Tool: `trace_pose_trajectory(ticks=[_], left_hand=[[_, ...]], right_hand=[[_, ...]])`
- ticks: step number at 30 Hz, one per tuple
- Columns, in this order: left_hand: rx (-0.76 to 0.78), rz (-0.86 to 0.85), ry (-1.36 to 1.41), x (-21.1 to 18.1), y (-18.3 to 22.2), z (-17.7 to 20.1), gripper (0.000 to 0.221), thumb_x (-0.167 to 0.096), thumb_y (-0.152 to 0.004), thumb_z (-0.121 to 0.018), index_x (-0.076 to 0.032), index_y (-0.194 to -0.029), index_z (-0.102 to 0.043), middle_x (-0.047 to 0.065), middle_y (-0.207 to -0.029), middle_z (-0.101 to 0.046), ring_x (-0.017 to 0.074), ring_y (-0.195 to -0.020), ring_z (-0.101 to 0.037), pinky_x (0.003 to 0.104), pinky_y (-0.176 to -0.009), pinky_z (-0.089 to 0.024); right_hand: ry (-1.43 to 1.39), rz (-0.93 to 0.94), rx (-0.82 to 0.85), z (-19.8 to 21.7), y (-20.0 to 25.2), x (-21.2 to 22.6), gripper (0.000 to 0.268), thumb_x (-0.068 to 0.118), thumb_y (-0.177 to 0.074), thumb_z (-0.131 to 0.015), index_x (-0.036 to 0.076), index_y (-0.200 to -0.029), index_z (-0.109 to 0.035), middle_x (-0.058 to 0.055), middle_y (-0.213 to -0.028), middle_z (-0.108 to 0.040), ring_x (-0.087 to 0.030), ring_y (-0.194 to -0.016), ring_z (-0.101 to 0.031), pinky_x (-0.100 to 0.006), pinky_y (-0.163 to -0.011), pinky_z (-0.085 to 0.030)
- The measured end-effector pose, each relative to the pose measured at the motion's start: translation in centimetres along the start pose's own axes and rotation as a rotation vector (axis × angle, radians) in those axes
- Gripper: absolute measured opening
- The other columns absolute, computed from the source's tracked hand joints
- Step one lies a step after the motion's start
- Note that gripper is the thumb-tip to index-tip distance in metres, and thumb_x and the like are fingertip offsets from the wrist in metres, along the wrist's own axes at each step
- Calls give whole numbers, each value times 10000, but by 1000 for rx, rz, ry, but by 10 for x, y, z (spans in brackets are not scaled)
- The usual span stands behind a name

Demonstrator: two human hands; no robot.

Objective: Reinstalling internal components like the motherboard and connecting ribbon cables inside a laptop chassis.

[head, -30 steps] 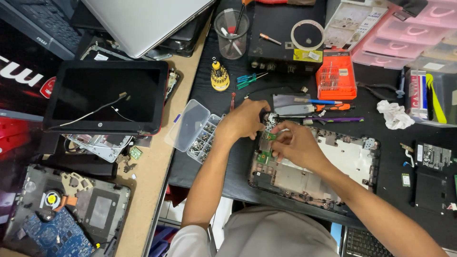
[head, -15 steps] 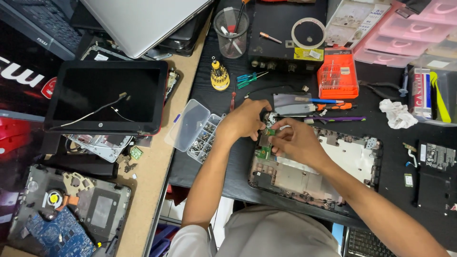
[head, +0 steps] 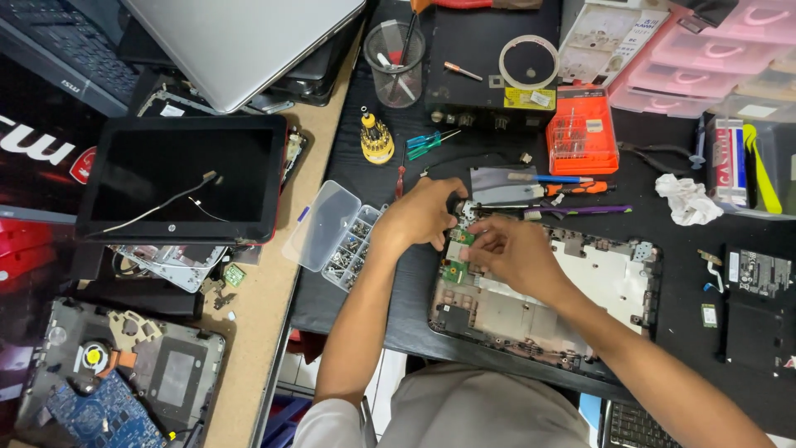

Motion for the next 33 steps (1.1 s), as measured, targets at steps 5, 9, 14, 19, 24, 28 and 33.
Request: trace_pose_trajectory(ticks=[5,9,14,19,24,28,33], left_hand=[[16,-1,13,1,-3,-1,541,-11,-962,-577,83,-1474,-432,283,-854,-743,312,-620,-763,419,-572,-667],[15,17,11,-13,8,3,584,-4,-961,-566,103,-1505,-381,317,-891,-741,339,-651,-768,447,-608,-671],[19,24,0,-14,11,4,566,-32,-959,-581,84,-1488,-415,271,-891,-751,286,-630,-769,402,-631,-666],[22,3,5,-23,15,7,630,-59,-931,-648,106,-1486,-398,264,-887,-749,259,-591,-759,395,-600,-667],[79,43,-70,-40,29,5,693,-98,-871,-706,33,-1489,-422,296,-1036,-717,257,-619,-763,372,-629,-650],[89,66,-96,-47,33,3,749,-106,-850,-717,13,-1511,-386,364,-1212,-650,242,-584,-749,392,-640,-640],[96,106,-116,-45,31,-2,707,-61,-876,-673,7,-1503,-352,361,-1309,-583,265,-617,-763,378,-672,-649]], right_hand=[[27,46,50,-8,9,8,711,80,-655,-964,-47,-1285,-660,-157,-962,-713,-209,-806,-704,-323,-760,-614],[269,169,51,-13,15,6,931,181,-604,-1007,-3,-1410,-581,-145,-1110,-559,-265,-949,-658,-381,-842,-598],[324,223,35,-16,22,10,867,219,-675,-971,25,-1423,-580,-159,-1175,-544,-287,-1006,-662,-389,-856,-603],[324,261,22,-16,22,10,783,251,-720,-943,52,-1404,-617,-162,-1207,-544,-328,-1054,-661,-430,-871,-602],[295,380,-102,12,37,33,590,232,-765,-894,40,-1285,-691,-186,-1123,-631,-379,-966,-692,-486,-856,-573],[248,425,-176,55,55,32,451,208,-789,-863,70,-1202,-743,-171,-1021,-691,-358,-916,-701,-475,-845,-548],[600,387,-517,129,66,-5,310,188,-826,-850,184,-1132,-802,-109,-986,-712,-343,-907,-686,-435,-863,-520]])
Point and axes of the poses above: each hand's wrist, its own y-axis away from the middle knuckle, its own z-axis out of the back of the hand, x = y × z, the point moved 8 cm from there along -y, towards the middle knuckle
